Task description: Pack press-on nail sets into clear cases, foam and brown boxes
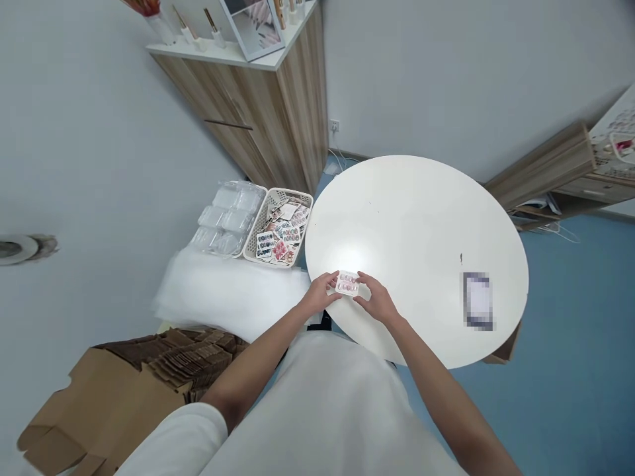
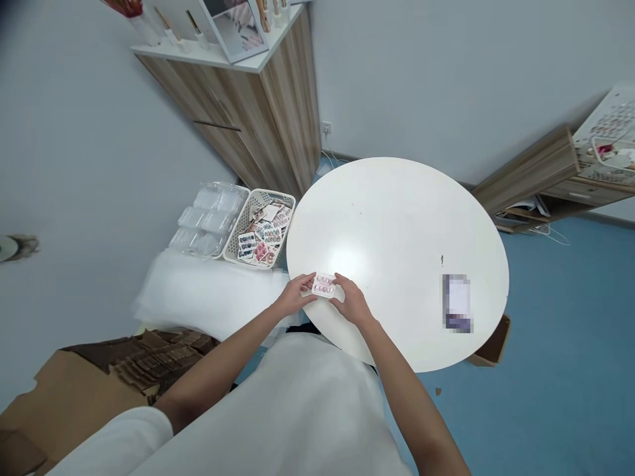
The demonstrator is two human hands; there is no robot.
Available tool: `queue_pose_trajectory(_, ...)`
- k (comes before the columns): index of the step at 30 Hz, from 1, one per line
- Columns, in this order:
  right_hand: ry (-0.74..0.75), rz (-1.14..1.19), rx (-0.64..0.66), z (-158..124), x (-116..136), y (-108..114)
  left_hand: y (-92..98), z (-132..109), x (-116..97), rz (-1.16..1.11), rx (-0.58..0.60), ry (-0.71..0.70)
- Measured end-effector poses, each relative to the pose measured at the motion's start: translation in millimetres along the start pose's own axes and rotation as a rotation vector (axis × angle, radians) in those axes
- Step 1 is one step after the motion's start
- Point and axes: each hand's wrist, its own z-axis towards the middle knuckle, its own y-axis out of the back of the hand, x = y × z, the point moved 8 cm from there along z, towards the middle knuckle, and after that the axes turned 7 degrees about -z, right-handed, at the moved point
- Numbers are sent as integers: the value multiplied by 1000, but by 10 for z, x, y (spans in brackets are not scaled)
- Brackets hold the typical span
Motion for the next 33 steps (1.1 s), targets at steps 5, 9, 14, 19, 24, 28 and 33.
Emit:
queue_pose_trajectory(5, 27, -145, 50, 339, -4, -337, 218, 172, 281, 168, -16, -10)
queue_pose_trajectory(9, 24, -308, 97, 515, -46, -577, 261, 290, 506, 325, 4, 46)
queue_pose_trajectory(14, 30, -449, 135, 603, -82, -701, 251, 373, 653, 506, 38, 85)
queue_pose_trajectory(19, 76, -488, 143, 606, -75, -716, 242, 378, 671, 611, 43, 80)
queue_pose_trajectory(24, 43, -508, 109, 591, -77, -743, 238, 363, 606, 695, 19, 43)
queue_pose_trajectory(28, 27, -498, 108, 584, -76, -762, 226, 330, 560, 736, 9, 19)
queue_pose_trajectory(33, 28, -535, 77, 439, -4, -715, 198, 133, 451, 788, -9, -100)
